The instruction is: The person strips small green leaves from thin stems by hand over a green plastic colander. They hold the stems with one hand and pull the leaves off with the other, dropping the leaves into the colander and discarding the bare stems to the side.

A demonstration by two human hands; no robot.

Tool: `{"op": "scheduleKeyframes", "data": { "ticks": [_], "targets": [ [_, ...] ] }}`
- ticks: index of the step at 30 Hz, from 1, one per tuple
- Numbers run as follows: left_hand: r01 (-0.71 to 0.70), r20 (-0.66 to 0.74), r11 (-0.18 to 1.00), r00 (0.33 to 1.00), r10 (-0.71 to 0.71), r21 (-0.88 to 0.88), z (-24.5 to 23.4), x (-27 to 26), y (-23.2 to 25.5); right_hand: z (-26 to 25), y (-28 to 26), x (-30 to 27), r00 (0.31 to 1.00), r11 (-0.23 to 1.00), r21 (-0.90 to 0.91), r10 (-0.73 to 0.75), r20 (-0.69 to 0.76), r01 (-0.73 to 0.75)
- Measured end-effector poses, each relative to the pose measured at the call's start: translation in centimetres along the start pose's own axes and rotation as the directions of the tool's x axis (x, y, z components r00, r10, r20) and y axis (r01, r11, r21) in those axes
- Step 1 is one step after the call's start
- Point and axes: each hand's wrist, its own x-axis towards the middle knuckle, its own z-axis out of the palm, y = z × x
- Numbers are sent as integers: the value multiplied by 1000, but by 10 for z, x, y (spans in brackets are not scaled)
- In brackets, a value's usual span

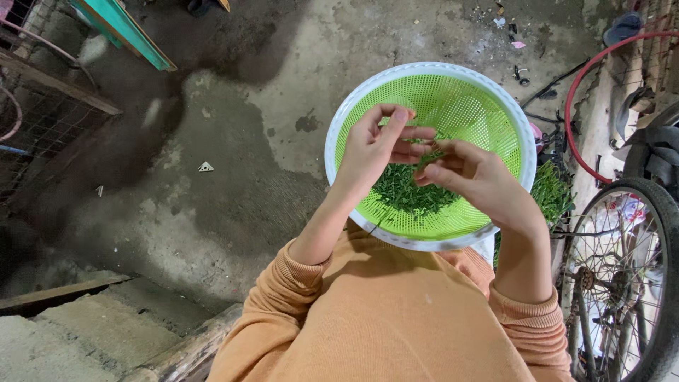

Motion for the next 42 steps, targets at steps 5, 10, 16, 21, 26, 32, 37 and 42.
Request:
{"op": "scheduleKeyframes", "data": {
  "ticks": [5, 10, 16, 21, 26, 32, 37, 42],
  "targets": [
    [-9, 4, 998, 1000, 9, -63, 13, -1, 0, 2, 1, 2, 996, 983, 163, -85, 30, 79],
    [-50, 138, 999, 989, 51, -10, 25, -10, -1, 6, 9, 4, 999, 961, 273, -27, -35, 36],
    [-161, 18, 926, 986, 165, 341, 20, -8, -4, 0, 12, 1, 997, 987, 160, -8, -77, 21],
    [-272, -149, 953, 945, 291, 132, -7, 5, -6, -18, 9, -6, 985, 990, 116, -58, -163, 77],
    [-147, -75, 989, 986, 147, 2, 1, 5, -14, -17, 14, -6, 978, 981, 163, -72, -197, 105],
    [-101, -76, 990, 991, 108, 100, -1, 5, -23, -20, 13, -7, 959, 997, 17, -68, -276, 75],
    [-266, -153, 962, 950, 273, 62, -24, 12, -11, -39, 17, -15, 939, 991, -6, -130, -317, 135],
    [-296, -344, 904, 851, 396, 309, -32, 6, 14, -55, 24, -22, 893, 990, -35, -140, -427, 139]
  ]
}}
